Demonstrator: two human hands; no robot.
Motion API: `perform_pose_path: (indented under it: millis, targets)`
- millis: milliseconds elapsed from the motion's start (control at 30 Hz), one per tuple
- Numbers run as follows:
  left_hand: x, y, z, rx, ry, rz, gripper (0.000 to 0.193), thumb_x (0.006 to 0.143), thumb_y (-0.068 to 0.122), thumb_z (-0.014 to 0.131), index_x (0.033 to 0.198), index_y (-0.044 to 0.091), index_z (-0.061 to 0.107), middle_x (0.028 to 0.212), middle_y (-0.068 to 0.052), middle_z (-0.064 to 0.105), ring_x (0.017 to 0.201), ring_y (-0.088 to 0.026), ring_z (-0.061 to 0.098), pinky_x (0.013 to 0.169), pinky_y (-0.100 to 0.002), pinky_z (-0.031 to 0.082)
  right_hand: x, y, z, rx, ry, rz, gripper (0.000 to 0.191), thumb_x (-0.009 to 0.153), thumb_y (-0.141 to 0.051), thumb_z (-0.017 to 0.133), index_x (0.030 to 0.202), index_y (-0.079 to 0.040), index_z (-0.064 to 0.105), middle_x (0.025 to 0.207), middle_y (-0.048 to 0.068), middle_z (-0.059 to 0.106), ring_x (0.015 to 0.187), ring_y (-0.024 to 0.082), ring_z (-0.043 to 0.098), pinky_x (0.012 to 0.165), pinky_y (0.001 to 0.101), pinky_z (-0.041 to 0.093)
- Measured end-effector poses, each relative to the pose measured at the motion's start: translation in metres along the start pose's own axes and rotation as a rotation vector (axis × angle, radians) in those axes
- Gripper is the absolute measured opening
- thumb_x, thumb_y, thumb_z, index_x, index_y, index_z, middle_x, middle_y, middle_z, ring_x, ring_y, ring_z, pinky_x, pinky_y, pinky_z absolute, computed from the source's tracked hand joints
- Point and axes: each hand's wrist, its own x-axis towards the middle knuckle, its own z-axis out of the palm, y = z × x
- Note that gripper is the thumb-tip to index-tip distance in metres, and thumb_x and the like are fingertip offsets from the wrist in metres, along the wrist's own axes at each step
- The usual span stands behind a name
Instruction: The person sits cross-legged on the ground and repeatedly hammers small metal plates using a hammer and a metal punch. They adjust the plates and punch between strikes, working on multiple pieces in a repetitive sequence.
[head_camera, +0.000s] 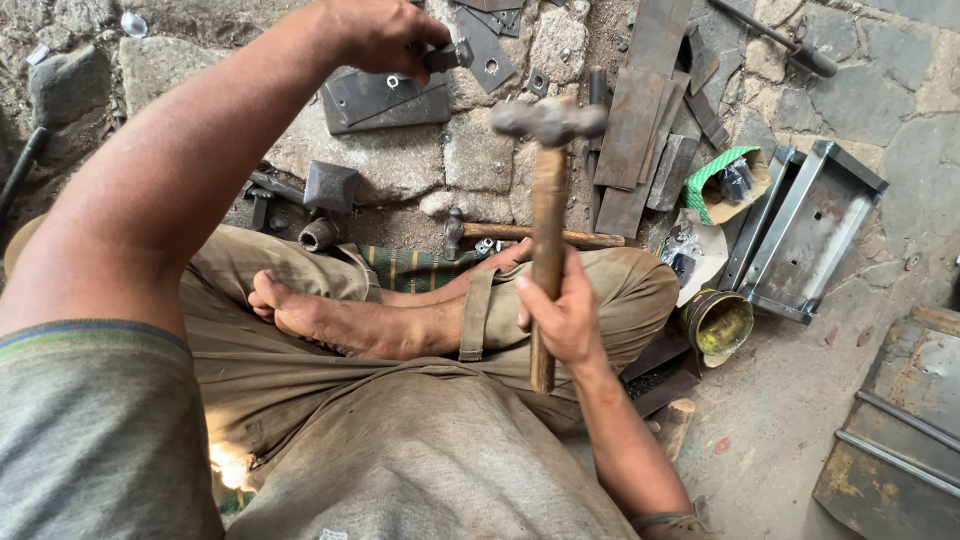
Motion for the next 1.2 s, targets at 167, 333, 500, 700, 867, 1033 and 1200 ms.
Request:
perform_pose_path:
  millis: [167, 333, 500, 700, 867, 1033, 1200]
  targets:
    - [-0.008, -0.008, 0.012, -0.159, 0.034, -0.004, 0.031, 0.095, 0.025, 0.073, 0.124, 0.017, 0.068, 0.099, -0.008, 0.076, 0.084, -0.024, 0.074, 0.080, -0.042, 0.059, -0.012, -0.071, -0.022, 0.664, -0.165, -0.517, 0.047, 0.097, -0.020, 0.065, 0.139, -0.011, 0.047, 0.110, 0.014, 0.072, 0.084, 0.027, 0.073, 0.066, 0.0394, 0.066]
    - [-0.019, -0.021, 0.030, -0.218, 0.162, 0.037, 0.029, 0.098, 0.025, 0.073, 0.124, 0.014, 0.067, 0.099, -0.010, 0.076, 0.085, -0.024, 0.074, 0.078, -0.043, 0.059, 0.028, -0.080, 0.021, 0.421, 0.214, -0.898, 0.028, 0.104, -0.025, 0.057, 0.125, -0.007, 0.053, 0.096, 0.010, 0.067, 0.077, 0.022, 0.068, 0.066, 0.0357, 0.059]
    - [-0.028, -0.032, 0.042, -0.245, 0.310, 0.086, 0.022, 0.103, 0.021, 0.077, 0.111, 0.005, 0.065, 0.101, -0.013, 0.074, 0.091, -0.028, 0.074, 0.081, -0.043, 0.059, 0.071, -0.021, 0.029, -0.385, 0.000, -0.015, 0.028, 0.108, -0.030, 0.050, 0.110, -0.003, 0.057, 0.079, 0.007, 0.061, 0.065, 0.017, 0.063, 0.059, 0.0317, 0.053]
    - [-0.021, -0.035, 0.038, -0.515, 0.398, 0.017, 0.039, 0.098, 0.019, 0.076, 0.129, 0.000, 0.062, 0.120, -0.021, 0.070, 0.112, -0.031, 0.069, 0.092, -0.044, 0.057, 0.026, 0.007, -0.008, 0.027, -0.014, 0.003, 0.030, 0.108, -0.031, 0.050, 0.115, -0.002, 0.053, 0.076, 0.003, 0.059, 0.055, 0.011, 0.058, 0.048, 0.0253, 0.050]
    - [-0.013, -0.028, 0.026, -0.373, 0.262, -0.126, 0.038, 0.097, 0.023, 0.076, 0.127, 0.003, 0.066, 0.120, -0.019, 0.071, 0.106, -0.030, 0.070, 0.092, -0.045, 0.056, 0.007, 0.027, -0.009, 0.042, -0.001, 0.117, 0.028, 0.108, -0.029, 0.050, 0.119, -0.005, 0.056, 0.075, 0.002, 0.057, 0.055, 0.010, 0.056, 0.049, 0.0250, 0.049]
    - [-0.011, -0.022, 0.023, -0.341, 0.196, -0.160, 0.034, 0.096, 0.022, 0.076, 0.124, 0.006, 0.068, 0.116, -0.016, 0.073, 0.102, -0.028, 0.072, 0.089, -0.044, 0.057, 0.008, 0.044, -0.015, 0.029, 0.001, 0.135, 0.027, 0.108, -0.028, 0.050, 0.118, -0.003, 0.056, 0.074, 0.003, 0.058, 0.054, 0.011, 0.058, 0.049, 0.0253, 0.050]
    - [-0.010, -0.023, 0.026, -0.334, 0.234, -0.088, 0.027, 0.099, 0.021, 0.076, 0.121, 0.006, 0.068, 0.115, -0.017, 0.073, 0.101, -0.029, 0.072, 0.089, -0.044, 0.058, 0.011, 0.003, -0.030, 0.279, -0.041, -0.032, 0.031, 0.108, -0.026, 0.051, 0.127, -0.002, 0.056, 0.083, 0.008, 0.062, 0.064, 0.015, 0.062, 0.053, 0.0309, 0.059]
